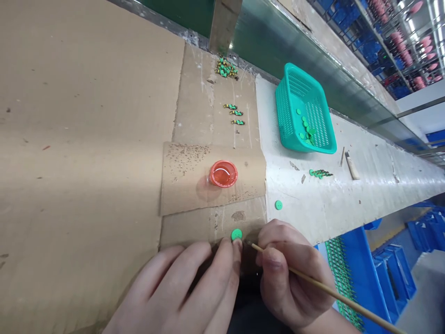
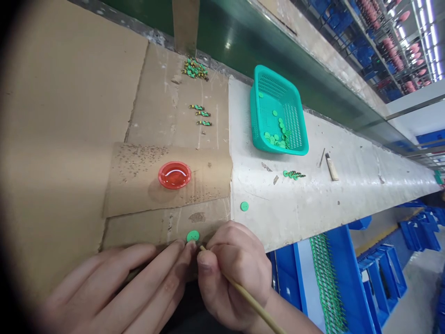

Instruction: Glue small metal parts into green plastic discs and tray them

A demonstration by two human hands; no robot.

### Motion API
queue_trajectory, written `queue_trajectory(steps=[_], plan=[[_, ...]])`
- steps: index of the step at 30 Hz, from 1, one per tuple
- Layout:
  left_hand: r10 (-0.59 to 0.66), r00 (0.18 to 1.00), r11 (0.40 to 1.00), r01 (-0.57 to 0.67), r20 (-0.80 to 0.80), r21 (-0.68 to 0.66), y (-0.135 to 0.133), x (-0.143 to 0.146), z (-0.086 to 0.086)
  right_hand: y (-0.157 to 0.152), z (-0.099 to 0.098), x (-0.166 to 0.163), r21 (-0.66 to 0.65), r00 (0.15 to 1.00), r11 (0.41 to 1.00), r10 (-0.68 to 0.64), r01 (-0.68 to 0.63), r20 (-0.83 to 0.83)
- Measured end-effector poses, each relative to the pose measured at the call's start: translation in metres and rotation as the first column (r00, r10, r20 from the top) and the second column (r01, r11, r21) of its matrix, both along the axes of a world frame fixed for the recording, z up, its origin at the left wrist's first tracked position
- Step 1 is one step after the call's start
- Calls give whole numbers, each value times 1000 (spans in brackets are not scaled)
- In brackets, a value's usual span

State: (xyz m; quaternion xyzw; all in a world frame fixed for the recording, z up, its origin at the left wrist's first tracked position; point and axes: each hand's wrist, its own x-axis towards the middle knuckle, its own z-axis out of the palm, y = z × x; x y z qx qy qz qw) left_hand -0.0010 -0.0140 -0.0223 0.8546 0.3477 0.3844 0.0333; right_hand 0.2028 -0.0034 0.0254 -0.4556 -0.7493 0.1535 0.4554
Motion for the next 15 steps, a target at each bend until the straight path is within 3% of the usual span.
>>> queue_trajectory(steps=[4,8,15], plan=[[12,1000,1000,-12,1,-4,-2,1,-3,10,5,1,36,994,997,-64,67,-91],[45,999,998,-46,13,41,-1,5,-2,40,17,-5,74,981,995,-53,68,-187],[93,995,990,-95,18,107,1,8,-6,80,14,-22,-34,991,995,-92,89,-100]])
